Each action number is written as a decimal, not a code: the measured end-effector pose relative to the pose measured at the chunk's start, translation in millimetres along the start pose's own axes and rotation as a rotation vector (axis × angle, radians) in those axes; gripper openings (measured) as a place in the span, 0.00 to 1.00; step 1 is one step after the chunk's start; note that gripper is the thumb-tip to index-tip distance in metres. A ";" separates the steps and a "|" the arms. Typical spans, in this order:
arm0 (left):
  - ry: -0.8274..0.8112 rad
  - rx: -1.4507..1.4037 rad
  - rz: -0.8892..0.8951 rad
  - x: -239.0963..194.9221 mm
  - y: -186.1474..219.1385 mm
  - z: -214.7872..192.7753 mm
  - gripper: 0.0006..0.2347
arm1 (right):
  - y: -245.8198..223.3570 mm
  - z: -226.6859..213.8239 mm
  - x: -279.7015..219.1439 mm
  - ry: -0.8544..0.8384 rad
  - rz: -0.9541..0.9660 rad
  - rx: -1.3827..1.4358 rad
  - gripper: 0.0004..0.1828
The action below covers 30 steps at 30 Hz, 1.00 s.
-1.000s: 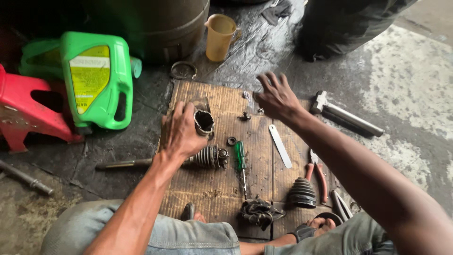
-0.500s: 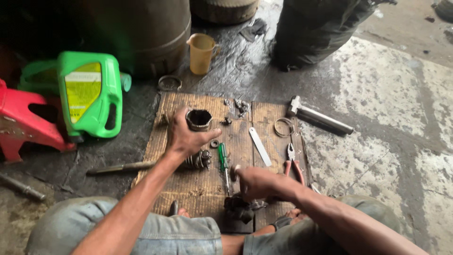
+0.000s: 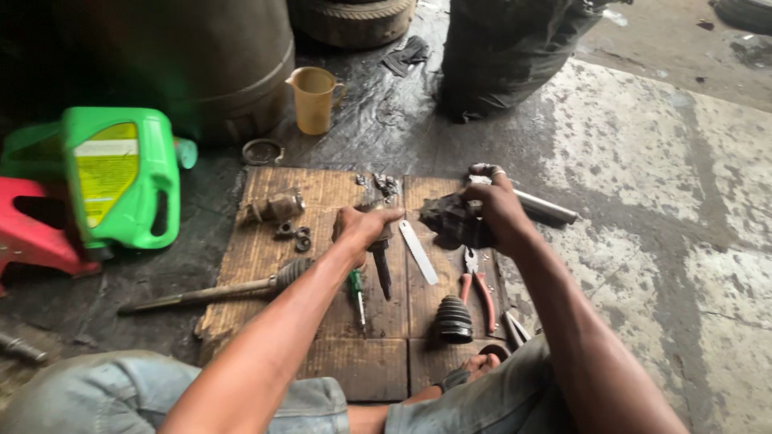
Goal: The person disassembles a mechanical part, removes a rubber boot and internal components, cleans the interior with a screwdriver and rag, and reassembles the part with a new boot.
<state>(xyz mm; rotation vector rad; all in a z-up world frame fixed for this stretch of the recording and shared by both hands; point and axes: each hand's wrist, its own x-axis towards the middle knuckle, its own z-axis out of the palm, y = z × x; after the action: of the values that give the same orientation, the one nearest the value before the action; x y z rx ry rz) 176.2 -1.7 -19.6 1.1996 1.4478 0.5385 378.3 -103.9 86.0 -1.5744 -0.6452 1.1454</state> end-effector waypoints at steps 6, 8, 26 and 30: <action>0.006 0.187 -0.094 43.2 -48.6 35.7 0.22 | 3.7 5.6 8.7 -0.011 -0.101 -0.188 0.31; 0.035 0.385 -0.059 50.3 -56.6 31.7 0.22 | 6.3 6.8 13.9 -0.023 -0.160 -0.265 0.31; -0.474 -0.474 0.102 -20.0 2.3 -43.9 0.19 | 4.4 64.6 -6.4 -0.109 -0.246 -0.209 0.35; -0.380 -0.383 0.187 -10.7 20.1 -63.6 0.13 | 2.4 67.9 -12.8 -0.010 -0.239 -0.328 0.34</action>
<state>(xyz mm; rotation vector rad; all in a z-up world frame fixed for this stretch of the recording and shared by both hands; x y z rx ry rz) 123.6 14.9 19.5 1.0623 0.8697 0.6427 311.3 -86.8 87.8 -1.7089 -1.0398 0.9007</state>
